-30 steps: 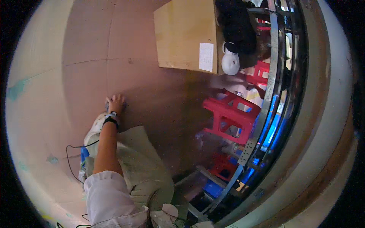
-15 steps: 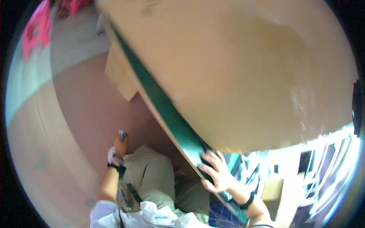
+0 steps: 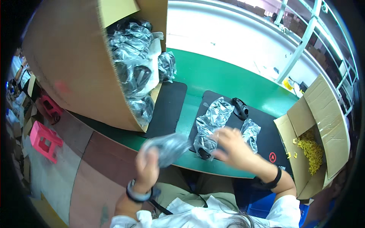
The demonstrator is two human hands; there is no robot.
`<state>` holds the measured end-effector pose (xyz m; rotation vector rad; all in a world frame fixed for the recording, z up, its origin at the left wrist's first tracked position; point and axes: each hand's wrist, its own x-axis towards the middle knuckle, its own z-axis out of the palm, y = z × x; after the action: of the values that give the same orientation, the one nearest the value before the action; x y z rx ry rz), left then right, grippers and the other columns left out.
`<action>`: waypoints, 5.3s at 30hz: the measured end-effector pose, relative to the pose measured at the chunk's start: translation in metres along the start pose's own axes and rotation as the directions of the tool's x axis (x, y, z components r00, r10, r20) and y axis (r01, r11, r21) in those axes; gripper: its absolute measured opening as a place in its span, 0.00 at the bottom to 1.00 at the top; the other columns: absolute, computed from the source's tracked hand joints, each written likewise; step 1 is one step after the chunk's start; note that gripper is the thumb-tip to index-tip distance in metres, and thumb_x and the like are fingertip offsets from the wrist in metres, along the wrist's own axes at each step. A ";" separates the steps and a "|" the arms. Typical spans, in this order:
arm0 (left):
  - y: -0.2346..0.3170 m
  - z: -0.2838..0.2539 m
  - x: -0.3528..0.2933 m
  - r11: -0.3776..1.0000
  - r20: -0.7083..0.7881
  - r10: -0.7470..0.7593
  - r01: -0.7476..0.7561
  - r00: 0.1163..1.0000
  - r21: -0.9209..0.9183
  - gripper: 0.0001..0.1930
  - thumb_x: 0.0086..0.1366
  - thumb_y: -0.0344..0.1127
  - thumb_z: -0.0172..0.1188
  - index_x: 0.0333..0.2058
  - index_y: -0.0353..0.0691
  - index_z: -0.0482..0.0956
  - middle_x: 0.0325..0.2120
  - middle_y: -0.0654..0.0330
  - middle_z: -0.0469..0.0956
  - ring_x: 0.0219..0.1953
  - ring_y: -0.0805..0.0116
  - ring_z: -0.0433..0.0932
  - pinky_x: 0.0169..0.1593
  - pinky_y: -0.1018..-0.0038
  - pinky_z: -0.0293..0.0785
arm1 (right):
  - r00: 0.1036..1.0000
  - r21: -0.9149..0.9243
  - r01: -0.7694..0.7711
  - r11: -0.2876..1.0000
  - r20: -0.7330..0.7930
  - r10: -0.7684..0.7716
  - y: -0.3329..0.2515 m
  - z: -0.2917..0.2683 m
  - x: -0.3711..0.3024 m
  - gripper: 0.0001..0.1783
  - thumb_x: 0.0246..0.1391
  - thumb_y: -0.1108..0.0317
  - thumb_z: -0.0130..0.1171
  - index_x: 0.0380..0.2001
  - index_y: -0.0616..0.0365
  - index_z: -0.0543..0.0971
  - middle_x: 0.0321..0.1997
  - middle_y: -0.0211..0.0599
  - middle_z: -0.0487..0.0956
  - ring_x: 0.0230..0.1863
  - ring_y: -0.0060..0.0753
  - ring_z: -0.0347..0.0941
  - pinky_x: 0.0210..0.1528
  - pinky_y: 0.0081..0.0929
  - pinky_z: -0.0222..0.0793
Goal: The person gathers yellow plastic pieces from a box and then opens a large cardboard box with a blade to remove and unwrap bagged mouse components. They then finish by inserting the yellow pieces into the black mouse housings one by one.
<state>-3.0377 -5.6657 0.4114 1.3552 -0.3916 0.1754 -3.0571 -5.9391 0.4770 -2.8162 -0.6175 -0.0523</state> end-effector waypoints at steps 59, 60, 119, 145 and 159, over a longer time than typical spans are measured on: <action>-0.007 0.110 0.165 0.648 0.397 -0.158 -0.208 0.904 0.733 0.27 0.50 0.31 0.65 0.51 0.36 0.71 0.50 0.50 0.72 0.53 0.53 0.71 0.54 0.67 0.68 | 0.973 0.195 -0.160 0.968 -0.135 0.188 0.159 -0.025 0.013 0.13 0.39 0.77 0.60 0.32 0.56 0.74 0.36 0.35 0.74 0.38 0.41 0.70 0.46 0.35 0.64; -0.007 0.110 0.166 0.646 0.415 -0.148 -0.230 0.898 0.728 0.27 0.48 0.27 0.64 0.50 0.36 0.72 0.49 0.51 0.73 0.51 0.53 0.72 0.53 0.66 0.68 | 0.982 0.142 -0.144 0.979 -0.103 0.159 0.154 -0.031 0.014 0.15 0.39 0.78 0.60 0.35 0.55 0.74 0.40 0.37 0.73 0.43 0.43 0.69 0.46 0.36 0.63; -0.027 0.203 0.173 0.984 0.519 -0.167 0.176 0.838 0.033 0.03 0.62 0.27 0.54 0.33 0.34 0.71 0.34 0.62 0.76 0.34 0.78 0.72 0.37 0.81 0.71 | 0.786 0.616 -0.182 0.766 -0.377 0.490 0.107 -0.064 -0.009 0.15 0.47 0.75 0.57 0.40 0.60 0.69 0.34 0.39 0.77 0.28 0.31 0.73 0.30 0.26 0.67; -0.023 0.179 0.147 0.976 0.734 -0.043 -0.128 0.677 0.176 0.12 0.52 0.25 0.57 0.37 0.34 0.76 0.34 0.52 0.77 0.35 0.55 0.77 0.39 0.70 0.73 | 0.908 0.571 -0.098 0.815 -0.284 0.308 0.071 -0.034 -0.003 0.38 0.30 0.88 0.49 0.54 0.63 0.66 0.53 0.51 0.70 0.54 0.52 0.67 0.56 0.34 0.63; -0.038 0.090 0.099 0.607 0.715 -0.459 -0.402 0.527 0.686 0.45 0.37 0.37 0.73 0.58 0.61 0.63 0.64 0.47 0.43 0.61 0.27 0.46 0.59 0.46 0.57 | 0.856 0.165 -0.486 0.858 0.287 0.429 0.061 0.027 -0.026 0.26 0.45 0.49 0.63 0.34 0.62 0.72 0.23 0.46 0.77 0.22 0.44 0.76 0.21 0.35 0.70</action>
<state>-2.9490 -5.7710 0.4276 2.3550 -1.2686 -0.4903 -3.0562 -5.9963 0.4340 -2.6743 0.0303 0.4316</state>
